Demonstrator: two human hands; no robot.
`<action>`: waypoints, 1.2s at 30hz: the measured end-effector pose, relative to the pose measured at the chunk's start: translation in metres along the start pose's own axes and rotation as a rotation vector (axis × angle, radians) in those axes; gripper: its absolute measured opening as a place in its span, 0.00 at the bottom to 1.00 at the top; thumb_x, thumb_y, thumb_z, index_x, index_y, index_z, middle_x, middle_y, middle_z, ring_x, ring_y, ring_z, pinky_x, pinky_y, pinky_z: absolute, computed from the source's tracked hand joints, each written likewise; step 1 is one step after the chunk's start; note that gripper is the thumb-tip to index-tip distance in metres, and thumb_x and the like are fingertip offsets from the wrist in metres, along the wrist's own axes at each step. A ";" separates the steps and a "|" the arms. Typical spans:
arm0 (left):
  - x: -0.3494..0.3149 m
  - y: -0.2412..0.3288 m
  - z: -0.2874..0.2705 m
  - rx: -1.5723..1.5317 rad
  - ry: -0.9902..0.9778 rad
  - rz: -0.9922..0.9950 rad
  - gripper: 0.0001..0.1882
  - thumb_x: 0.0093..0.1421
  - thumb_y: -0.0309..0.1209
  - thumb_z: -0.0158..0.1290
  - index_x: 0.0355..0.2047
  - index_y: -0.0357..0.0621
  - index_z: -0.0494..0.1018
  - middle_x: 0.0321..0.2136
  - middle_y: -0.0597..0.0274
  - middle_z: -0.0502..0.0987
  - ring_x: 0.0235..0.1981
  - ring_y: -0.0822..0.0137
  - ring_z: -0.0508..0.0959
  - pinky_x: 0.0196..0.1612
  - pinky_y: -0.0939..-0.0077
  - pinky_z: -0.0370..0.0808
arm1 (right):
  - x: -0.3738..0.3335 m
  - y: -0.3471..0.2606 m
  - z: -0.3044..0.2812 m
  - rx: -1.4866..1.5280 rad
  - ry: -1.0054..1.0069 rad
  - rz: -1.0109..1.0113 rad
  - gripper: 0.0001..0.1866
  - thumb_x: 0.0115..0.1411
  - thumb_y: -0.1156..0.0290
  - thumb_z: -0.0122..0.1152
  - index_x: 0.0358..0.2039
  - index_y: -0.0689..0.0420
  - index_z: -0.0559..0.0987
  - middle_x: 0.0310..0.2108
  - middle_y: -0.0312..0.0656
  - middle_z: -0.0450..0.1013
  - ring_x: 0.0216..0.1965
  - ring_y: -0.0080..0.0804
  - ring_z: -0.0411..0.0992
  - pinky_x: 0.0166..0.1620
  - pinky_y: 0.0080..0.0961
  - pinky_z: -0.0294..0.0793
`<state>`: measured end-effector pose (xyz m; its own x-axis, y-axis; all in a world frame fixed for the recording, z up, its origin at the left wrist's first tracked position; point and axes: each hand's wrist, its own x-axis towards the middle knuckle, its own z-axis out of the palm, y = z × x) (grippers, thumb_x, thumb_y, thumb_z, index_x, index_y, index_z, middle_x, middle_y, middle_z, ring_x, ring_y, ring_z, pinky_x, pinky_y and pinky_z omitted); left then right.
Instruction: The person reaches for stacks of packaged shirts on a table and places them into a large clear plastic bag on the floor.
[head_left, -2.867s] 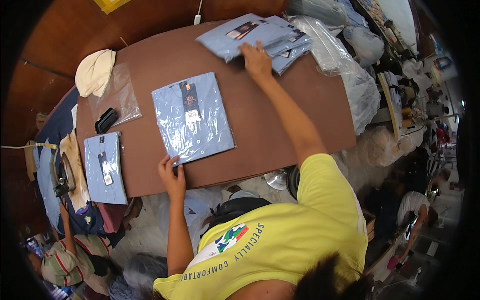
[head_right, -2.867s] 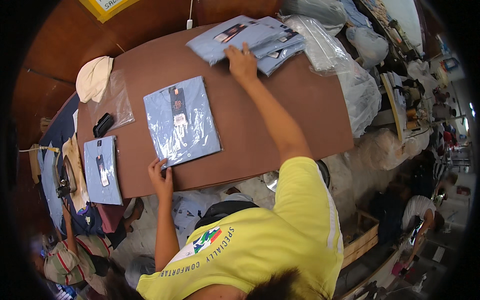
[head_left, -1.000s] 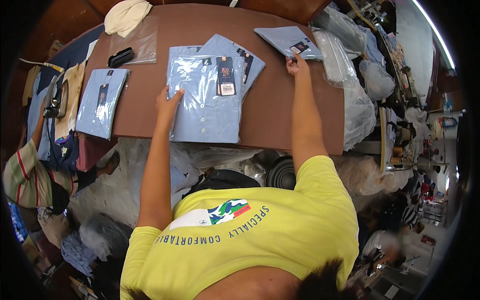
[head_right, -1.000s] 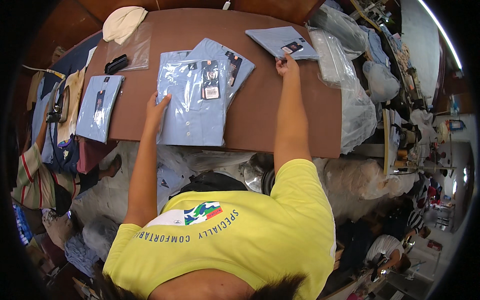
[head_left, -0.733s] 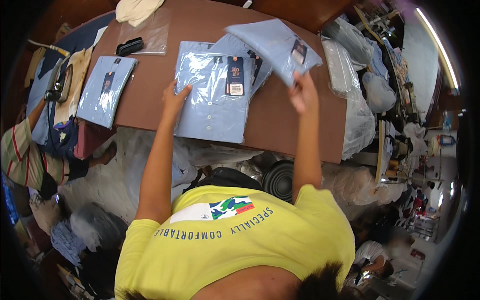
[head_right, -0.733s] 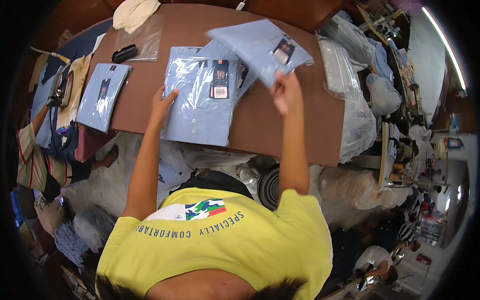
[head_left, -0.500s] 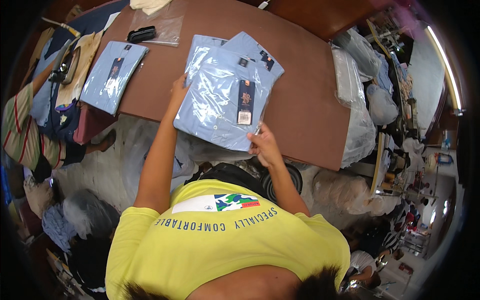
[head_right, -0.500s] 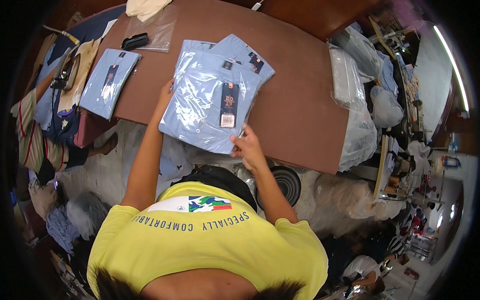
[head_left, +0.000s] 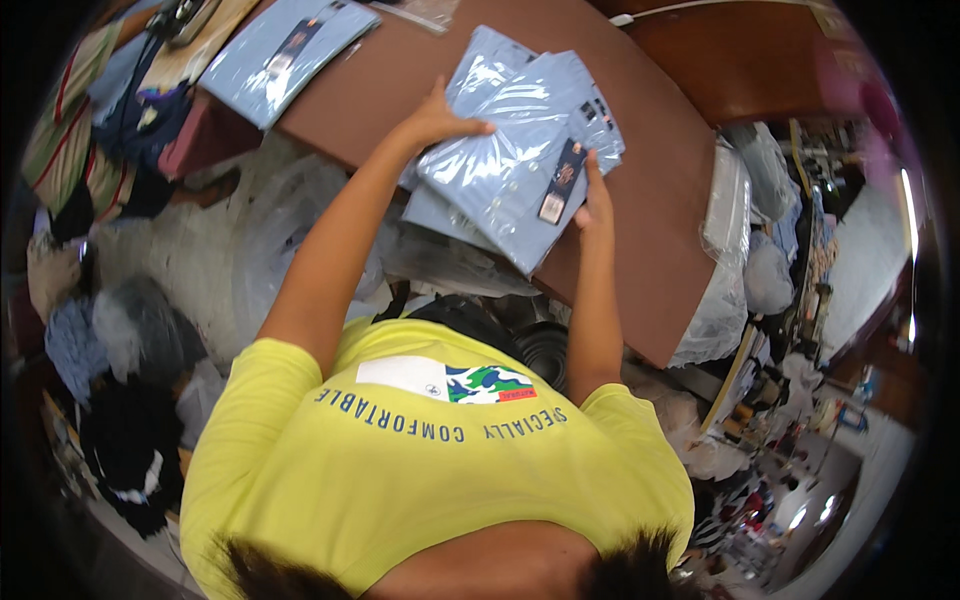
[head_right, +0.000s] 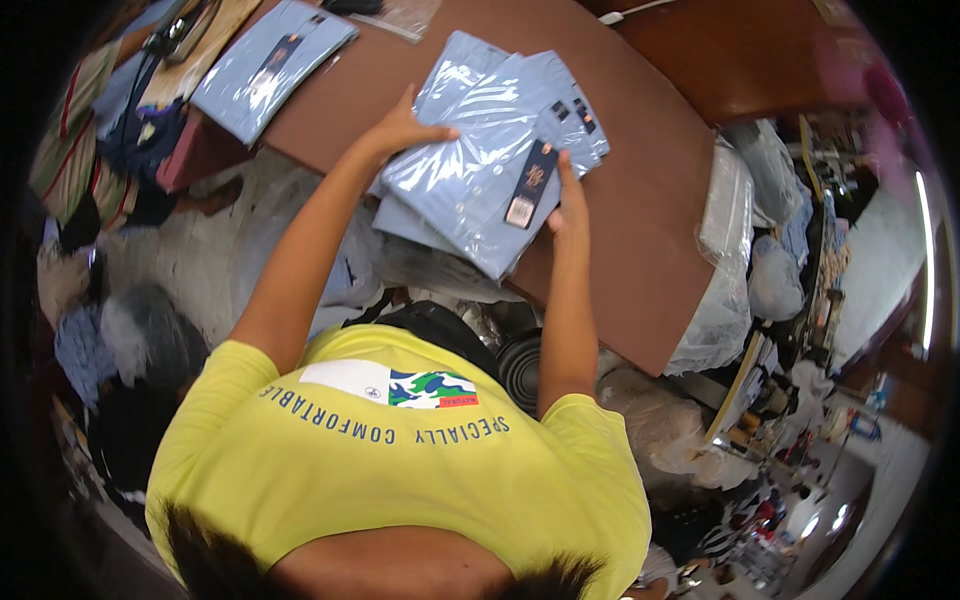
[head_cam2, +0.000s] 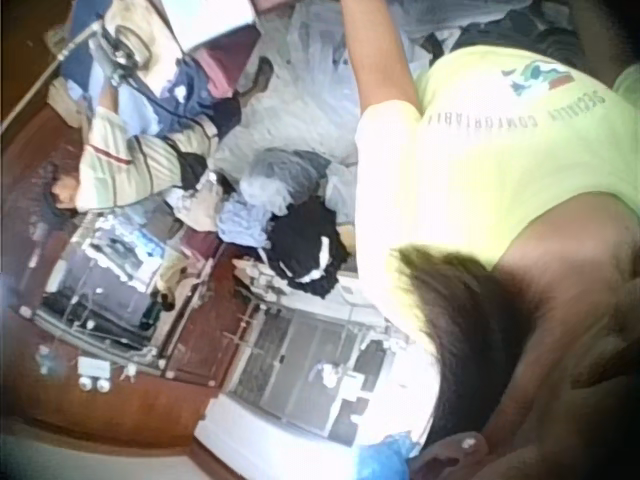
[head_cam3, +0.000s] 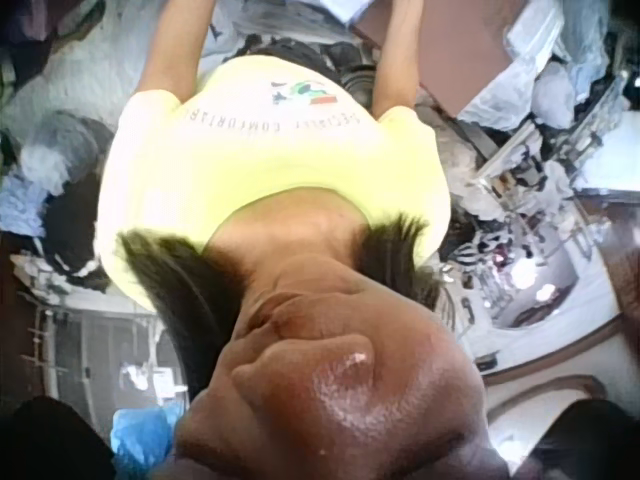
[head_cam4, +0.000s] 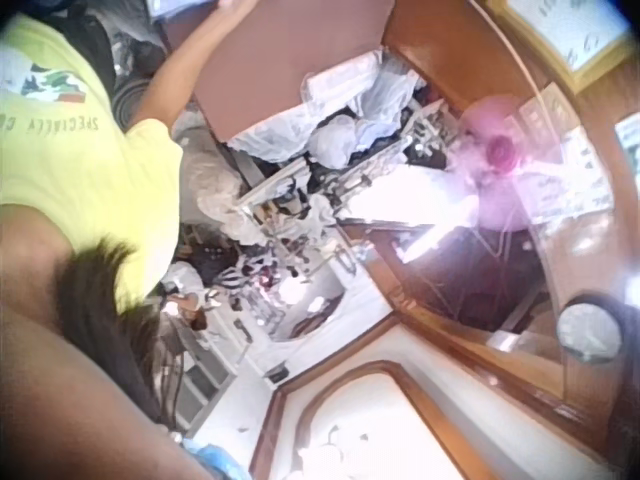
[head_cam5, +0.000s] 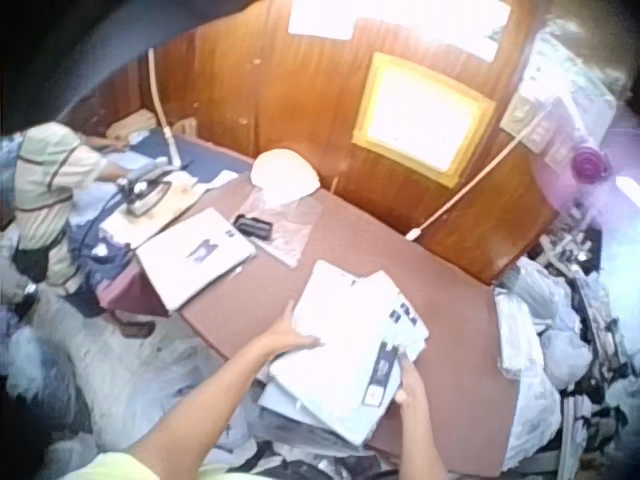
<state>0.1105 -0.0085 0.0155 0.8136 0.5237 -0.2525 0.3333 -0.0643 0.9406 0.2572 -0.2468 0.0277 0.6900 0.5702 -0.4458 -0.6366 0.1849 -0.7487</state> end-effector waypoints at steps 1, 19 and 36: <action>0.000 0.004 -0.003 -0.131 -0.052 -0.031 0.51 0.33 0.46 0.64 0.54 0.34 0.51 0.47 0.43 0.63 0.49 0.55 0.65 0.51 0.68 0.62 | 0.002 0.001 0.000 -0.012 -0.004 0.012 0.29 0.49 0.55 0.59 0.45 0.62 0.66 0.41 0.43 0.69 0.40 0.33 0.69 0.45 0.32 0.70; -0.161 -0.066 -0.020 -0.875 0.184 -0.003 0.42 0.42 0.35 0.63 0.54 0.39 0.52 0.48 0.55 0.64 0.49 0.64 0.64 0.50 0.71 0.63 | -0.024 0.049 0.052 -0.333 -0.094 0.206 0.30 0.48 0.61 0.62 0.47 0.64 0.62 0.38 0.44 0.68 0.37 0.31 0.70 0.37 0.28 0.75; -0.338 -0.278 -0.027 -1.455 0.524 -0.562 0.29 0.52 0.41 0.53 0.49 0.37 0.59 0.40 0.54 0.70 0.40 0.61 0.73 0.42 0.67 0.71 | -0.060 0.288 0.176 -1.147 -0.520 0.328 0.28 0.43 0.58 0.65 0.38 0.66 0.71 0.34 0.46 0.72 0.35 0.32 0.71 0.38 0.25 0.69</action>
<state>-0.2698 -0.1444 -0.1549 0.4119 0.4364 -0.7999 -0.4330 0.8662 0.2495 -0.0279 -0.0869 -0.0745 0.1814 0.7476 -0.6389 0.0845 -0.6591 -0.7473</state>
